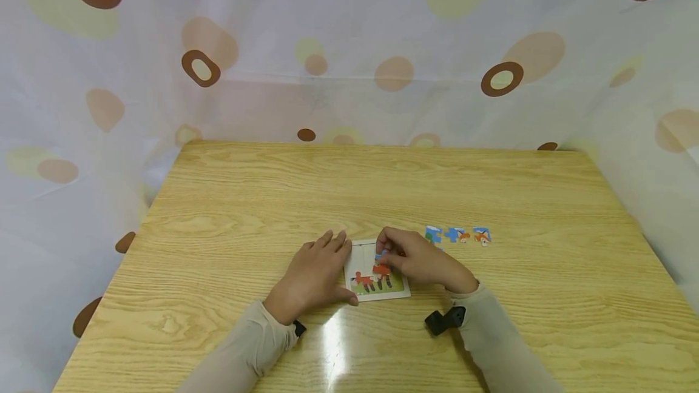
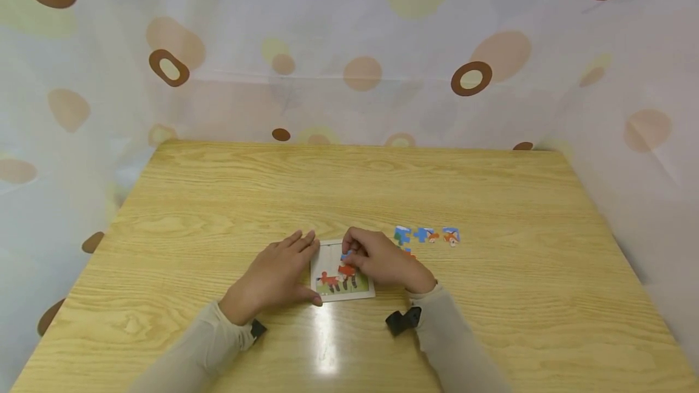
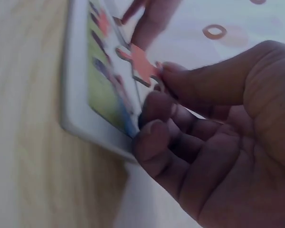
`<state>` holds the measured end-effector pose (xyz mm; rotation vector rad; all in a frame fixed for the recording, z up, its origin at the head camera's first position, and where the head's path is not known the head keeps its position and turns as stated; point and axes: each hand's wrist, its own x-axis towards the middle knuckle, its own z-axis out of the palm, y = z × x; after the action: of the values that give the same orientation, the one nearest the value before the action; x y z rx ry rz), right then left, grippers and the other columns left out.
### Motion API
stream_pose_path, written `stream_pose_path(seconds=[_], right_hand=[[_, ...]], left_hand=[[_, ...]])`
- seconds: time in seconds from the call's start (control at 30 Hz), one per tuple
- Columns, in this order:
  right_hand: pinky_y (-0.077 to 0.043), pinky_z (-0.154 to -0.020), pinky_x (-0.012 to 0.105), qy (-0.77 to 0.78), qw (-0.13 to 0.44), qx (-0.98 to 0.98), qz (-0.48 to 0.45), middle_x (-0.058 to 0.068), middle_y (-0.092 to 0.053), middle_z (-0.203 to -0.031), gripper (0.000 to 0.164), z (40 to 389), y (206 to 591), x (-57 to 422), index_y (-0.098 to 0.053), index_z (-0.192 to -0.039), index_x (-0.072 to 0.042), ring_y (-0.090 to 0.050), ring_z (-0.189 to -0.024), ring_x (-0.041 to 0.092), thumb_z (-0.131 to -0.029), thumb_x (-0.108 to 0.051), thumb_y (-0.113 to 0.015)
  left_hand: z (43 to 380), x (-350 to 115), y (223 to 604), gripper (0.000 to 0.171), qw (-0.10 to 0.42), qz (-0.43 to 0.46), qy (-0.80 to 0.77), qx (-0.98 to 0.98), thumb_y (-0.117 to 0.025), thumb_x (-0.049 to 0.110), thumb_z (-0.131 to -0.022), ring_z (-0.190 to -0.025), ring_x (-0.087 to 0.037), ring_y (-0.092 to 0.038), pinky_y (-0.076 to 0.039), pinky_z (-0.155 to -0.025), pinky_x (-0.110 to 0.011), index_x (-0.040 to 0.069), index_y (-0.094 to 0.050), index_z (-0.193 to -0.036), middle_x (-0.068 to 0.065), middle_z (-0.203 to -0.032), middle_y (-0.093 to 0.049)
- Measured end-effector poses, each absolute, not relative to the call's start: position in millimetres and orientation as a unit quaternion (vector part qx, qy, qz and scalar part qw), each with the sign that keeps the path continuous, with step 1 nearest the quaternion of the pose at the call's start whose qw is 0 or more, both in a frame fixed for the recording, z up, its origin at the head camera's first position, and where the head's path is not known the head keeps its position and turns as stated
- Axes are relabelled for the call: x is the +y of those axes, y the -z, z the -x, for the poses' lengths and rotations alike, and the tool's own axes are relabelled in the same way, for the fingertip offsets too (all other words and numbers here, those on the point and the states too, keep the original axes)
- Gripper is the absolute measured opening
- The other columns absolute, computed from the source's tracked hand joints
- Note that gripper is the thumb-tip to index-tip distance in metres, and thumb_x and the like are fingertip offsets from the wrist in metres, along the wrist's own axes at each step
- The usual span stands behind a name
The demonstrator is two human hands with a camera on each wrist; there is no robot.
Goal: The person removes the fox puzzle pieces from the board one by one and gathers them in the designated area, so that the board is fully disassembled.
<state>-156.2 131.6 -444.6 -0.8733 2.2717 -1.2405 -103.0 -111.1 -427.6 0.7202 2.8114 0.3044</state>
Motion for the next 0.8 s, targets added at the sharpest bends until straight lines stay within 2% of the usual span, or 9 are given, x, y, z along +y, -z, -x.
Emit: stream_pose_path(seconds=[0.17,0.3,0.63,0.8], right_hand=[[-0.045,-0.059,0.026,0.463,0.223,0.804,0.298,0.008,-0.060,-0.080,0.003,161.9,434.2,149.9,-0.061,-0.104,0.000,-0.052,-0.064,0.014,-0.104,-0.002,-0.059],[-0.044,-0.053,0.028,0.475,0.218,0.808,0.272,0.012,-0.057,-0.078,0.003,166.6,425.7,167.4,-0.060,-0.105,0.000,-0.049,-0.057,0.018,-0.104,-0.001,-0.059],[-0.048,-0.056,0.029,0.449,0.182,0.844,0.231,0.012,-0.060,-0.084,0.003,172.8,411.9,203.6,-0.062,-0.104,0.001,-0.055,-0.064,0.023,-0.101,0.002,-0.061],[-0.048,-0.056,0.030,0.435,0.178,0.853,0.226,0.011,-0.061,-0.082,0.001,175.0,407.6,220.2,-0.062,-0.102,0.001,-0.055,-0.063,0.020,-0.102,0.000,-0.061]], left_hand=[[103.3,-111.2,428.1,0.105,0.114,-0.246,-0.103,0.957,-0.082,0.063,-0.078,-0.149,-0.039,-0.035,-0.040,-0.112,-0.055,0.002,-0.044,-0.155,-0.017,-0.162,-0.039],[103.7,-111.1,428.7,0.106,0.117,-0.246,-0.100,0.957,-0.082,0.063,-0.078,-0.149,-0.038,-0.034,-0.039,-0.112,-0.055,0.002,-0.044,-0.156,-0.017,-0.162,-0.038],[103.6,-110.1,428.9,0.106,0.119,-0.246,-0.105,0.956,-0.083,0.063,-0.077,-0.149,-0.039,-0.035,-0.040,-0.111,-0.055,0.001,-0.045,-0.155,-0.017,-0.161,-0.040],[103.7,-110.1,428.4,0.106,0.113,-0.248,-0.103,0.957,-0.083,0.063,-0.077,-0.148,-0.039,-0.036,-0.041,-0.110,-0.055,0.001,-0.046,-0.154,-0.017,-0.161,-0.040]])
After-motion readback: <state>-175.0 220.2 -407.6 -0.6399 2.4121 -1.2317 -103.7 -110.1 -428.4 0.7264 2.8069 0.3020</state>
